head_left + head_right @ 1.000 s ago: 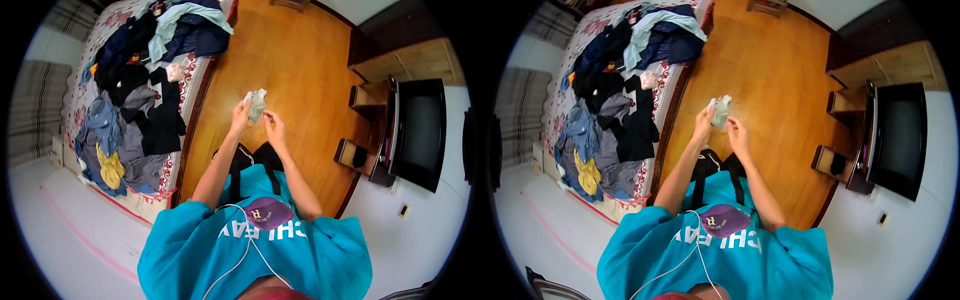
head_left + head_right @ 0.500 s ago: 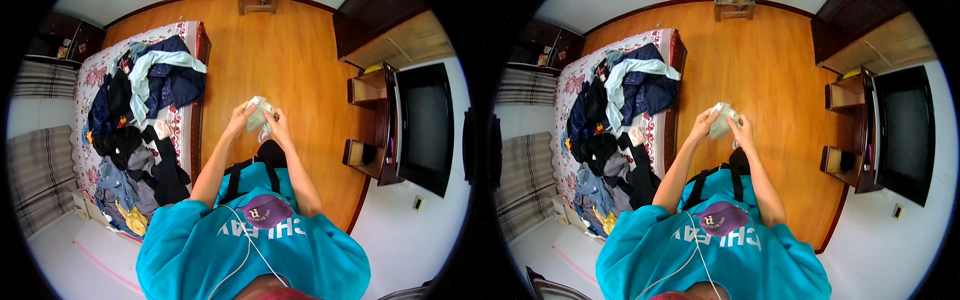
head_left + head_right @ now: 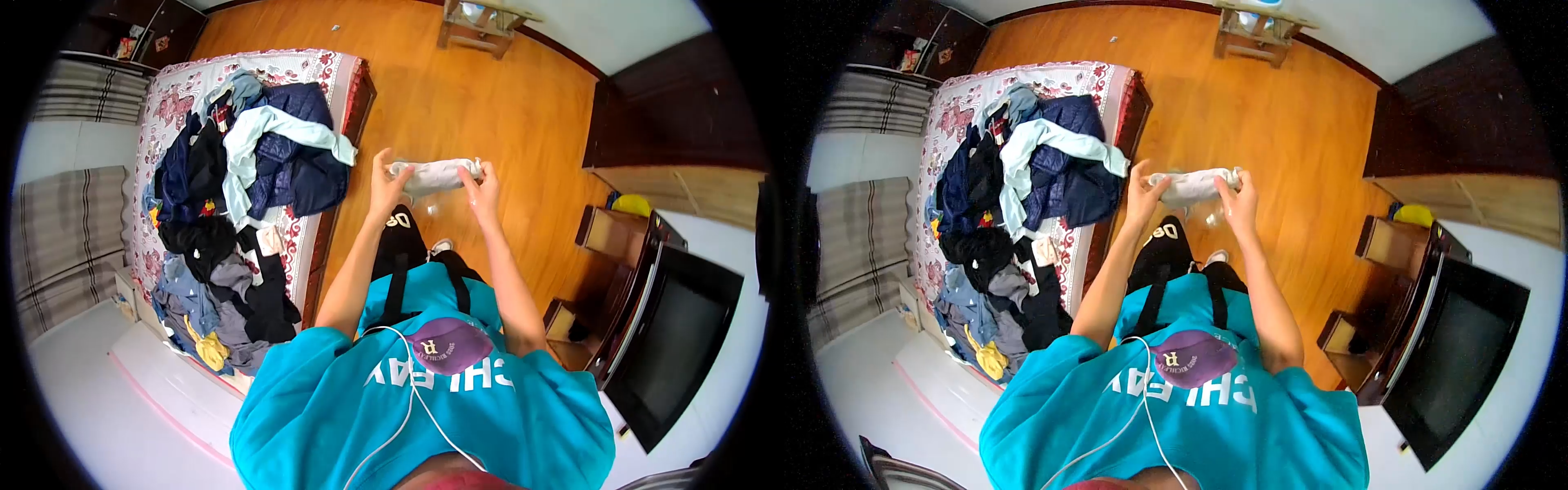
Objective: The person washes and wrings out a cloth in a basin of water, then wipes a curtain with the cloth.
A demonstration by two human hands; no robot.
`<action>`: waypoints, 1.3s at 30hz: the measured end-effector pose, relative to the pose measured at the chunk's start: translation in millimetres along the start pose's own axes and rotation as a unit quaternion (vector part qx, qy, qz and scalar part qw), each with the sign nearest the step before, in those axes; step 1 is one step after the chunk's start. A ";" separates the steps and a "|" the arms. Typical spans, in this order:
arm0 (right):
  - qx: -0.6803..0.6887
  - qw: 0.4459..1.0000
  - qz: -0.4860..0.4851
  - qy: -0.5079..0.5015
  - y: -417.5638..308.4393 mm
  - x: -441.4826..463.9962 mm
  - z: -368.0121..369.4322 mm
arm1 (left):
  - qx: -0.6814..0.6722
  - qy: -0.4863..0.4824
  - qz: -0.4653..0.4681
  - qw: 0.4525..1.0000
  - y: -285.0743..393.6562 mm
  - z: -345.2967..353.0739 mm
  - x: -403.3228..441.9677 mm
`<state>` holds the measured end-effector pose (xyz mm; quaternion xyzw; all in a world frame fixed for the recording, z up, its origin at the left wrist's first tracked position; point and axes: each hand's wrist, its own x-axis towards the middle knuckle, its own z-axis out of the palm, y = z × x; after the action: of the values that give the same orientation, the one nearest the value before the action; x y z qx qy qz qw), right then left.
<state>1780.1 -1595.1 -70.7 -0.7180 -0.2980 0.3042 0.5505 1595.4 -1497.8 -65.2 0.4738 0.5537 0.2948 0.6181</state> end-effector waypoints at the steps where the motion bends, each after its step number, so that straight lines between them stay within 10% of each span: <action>1: 0.039 0.999 -0.006 -0.003 -2.8 25.3 6.6 | 0.004 0.003 0.071 0.997 5.8 4.2 21.3; 23: 0.025 0.990 0.027 -0.138 -83.0 479.8 185.5 | 0.328 0.069 0.236 0.912 172.2 14.9 411.8; 30: -0.036 0.955 -0.009 -0.293 -104.2 622.0 246.0 | 0.331 0.172 0.100 0.922 220.3 15.1 519.2; 33: -0.050 0.938 -0.027 -0.342 -116.6 672.5 277.9 | 0.394 0.262 0.208 0.856 230.7 8.6 561.4; 39: -0.005 0.884 -0.015 -0.468 -135.7 731.7 352.5 | 0.294 0.349 0.009 0.890 288.4 -2.6 607.9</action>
<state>1964.1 -792.8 -92.0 -0.4907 -0.5334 0.5949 0.3477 1768.6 -847.9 -48.3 0.5054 0.7906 0.2705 0.2154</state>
